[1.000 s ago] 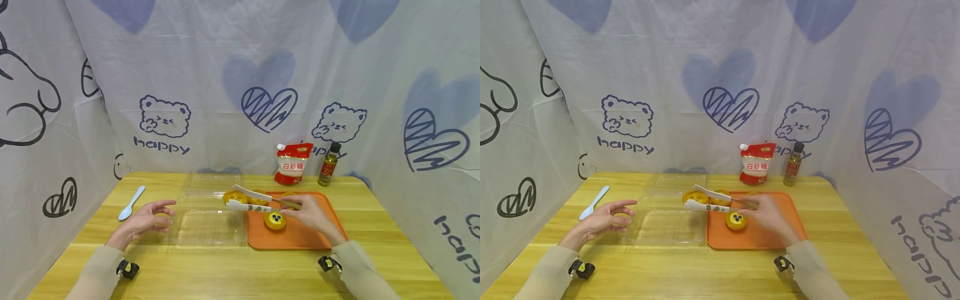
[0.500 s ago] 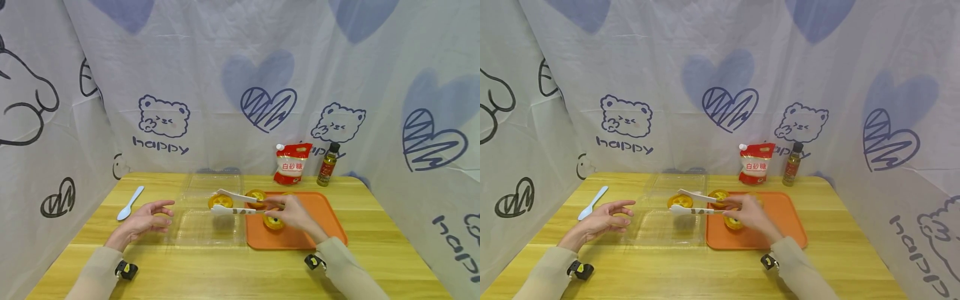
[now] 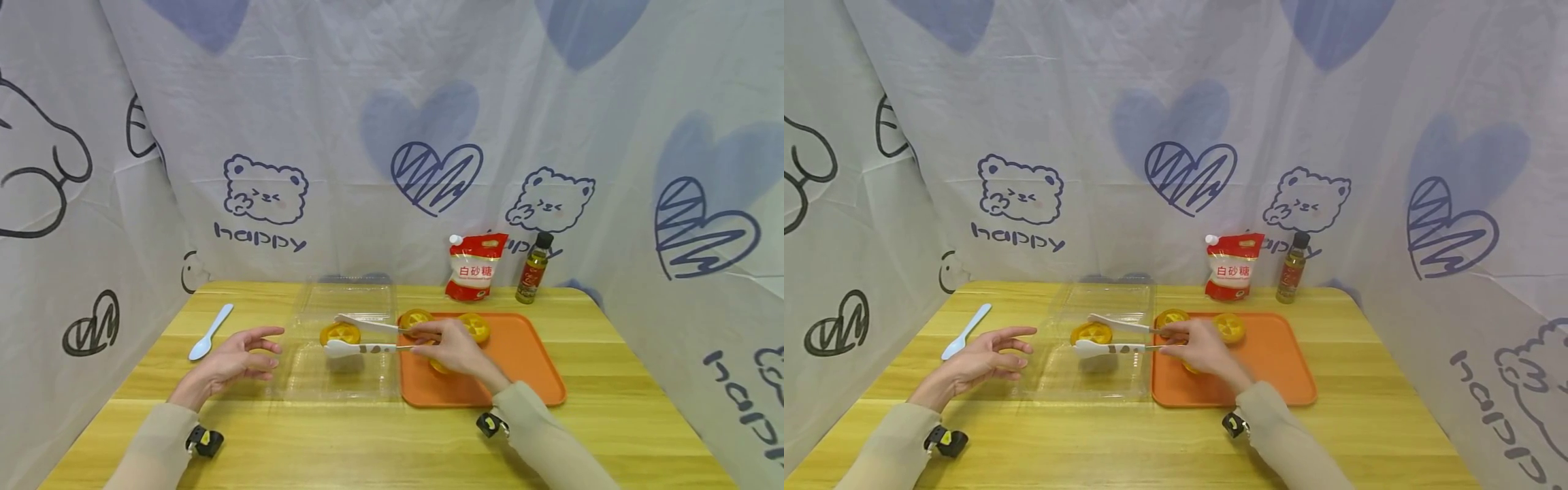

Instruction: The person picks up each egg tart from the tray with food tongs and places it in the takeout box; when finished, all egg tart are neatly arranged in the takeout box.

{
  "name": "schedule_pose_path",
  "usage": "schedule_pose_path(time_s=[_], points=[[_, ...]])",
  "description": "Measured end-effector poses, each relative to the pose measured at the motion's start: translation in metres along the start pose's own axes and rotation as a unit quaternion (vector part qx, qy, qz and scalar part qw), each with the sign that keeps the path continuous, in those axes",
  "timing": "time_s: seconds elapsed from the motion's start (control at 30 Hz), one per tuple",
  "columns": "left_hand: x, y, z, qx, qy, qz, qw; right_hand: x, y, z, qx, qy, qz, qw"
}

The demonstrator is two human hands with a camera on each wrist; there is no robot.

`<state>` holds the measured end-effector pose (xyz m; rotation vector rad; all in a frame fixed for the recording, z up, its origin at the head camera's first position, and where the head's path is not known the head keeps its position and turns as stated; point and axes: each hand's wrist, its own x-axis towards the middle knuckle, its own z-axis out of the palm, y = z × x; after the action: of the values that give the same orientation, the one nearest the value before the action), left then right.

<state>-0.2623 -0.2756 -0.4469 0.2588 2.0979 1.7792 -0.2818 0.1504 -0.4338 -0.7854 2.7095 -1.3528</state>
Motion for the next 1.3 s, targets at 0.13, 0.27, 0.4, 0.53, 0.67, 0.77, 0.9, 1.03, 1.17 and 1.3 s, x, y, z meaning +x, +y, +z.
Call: schedule_pose_path(time_s=[0.13, 0.27, 0.4, 0.53, 0.67, 0.77, 0.9, 1.03, 1.17, 1.3], points=[[0.001, 0.000, 0.000, 0.001, 0.001, 0.000, 1.0000, 0.005, 0.001, 0.007, -0.001, -0.002, -0.015, 0.9999], [0.001, 0.000, 0.001, 0.002, 0.002, 0.000, 1.0000, 0.008, 0.001, 0.013, -0.012, -0.002, -0.015, 0.9998], [0.001, 0.001, 0.002, 0.003, 0.002, -0.001, 1.0000, 0.012, -0.001, 0.016, -0.031, -0.004, -0.012, 0.9994], [0.001, 0.002, 0.002, 0.005, 0.001, -0.002, 1.0000, 0.015, -0.003, 0.019, -0.053, -0.008, -0.015, 0.9984], [-0.001, 0.002, 0.002, 0.008, 0.000, -0.001, 1.0000, 0.018, -0.004, 0.025, -0.095, -0.008, -0.012, 0.9954], [-0.001, 0.003, 0.003, 0.009, 0.000, -0.001, 1.0000, 0.021, -0.005, 0.028, -0.118, -0.008, -0.008, 0.9929], [-0.001, 0.004, 0.003, 0.008, -0.002, -0.001, 1.0000, 0.024, -0.008, 0.032, -0.126, -0.012, -0.009, 0.9919], [-0.001, 0.003, 0.003, 0.007, -0.003, -0.004, 1.0000, 0.028, -0.010, 0.033, -0.130, -0.018, -0.022, 0.9910], [-0.001, 0.003, 0.003, 0.006, -0.001, -0.007, 1.0000, 0.031, -0.013, 0.034, -0.138, -0.020, -0.037, 0.9895], [-0.002, 0.005, 0.003, 0.004, -0.006, -0.001, 1.0000, 0.036, -0.015, 0.035, -0.148, -0.022, -0.043, 0.9878]])
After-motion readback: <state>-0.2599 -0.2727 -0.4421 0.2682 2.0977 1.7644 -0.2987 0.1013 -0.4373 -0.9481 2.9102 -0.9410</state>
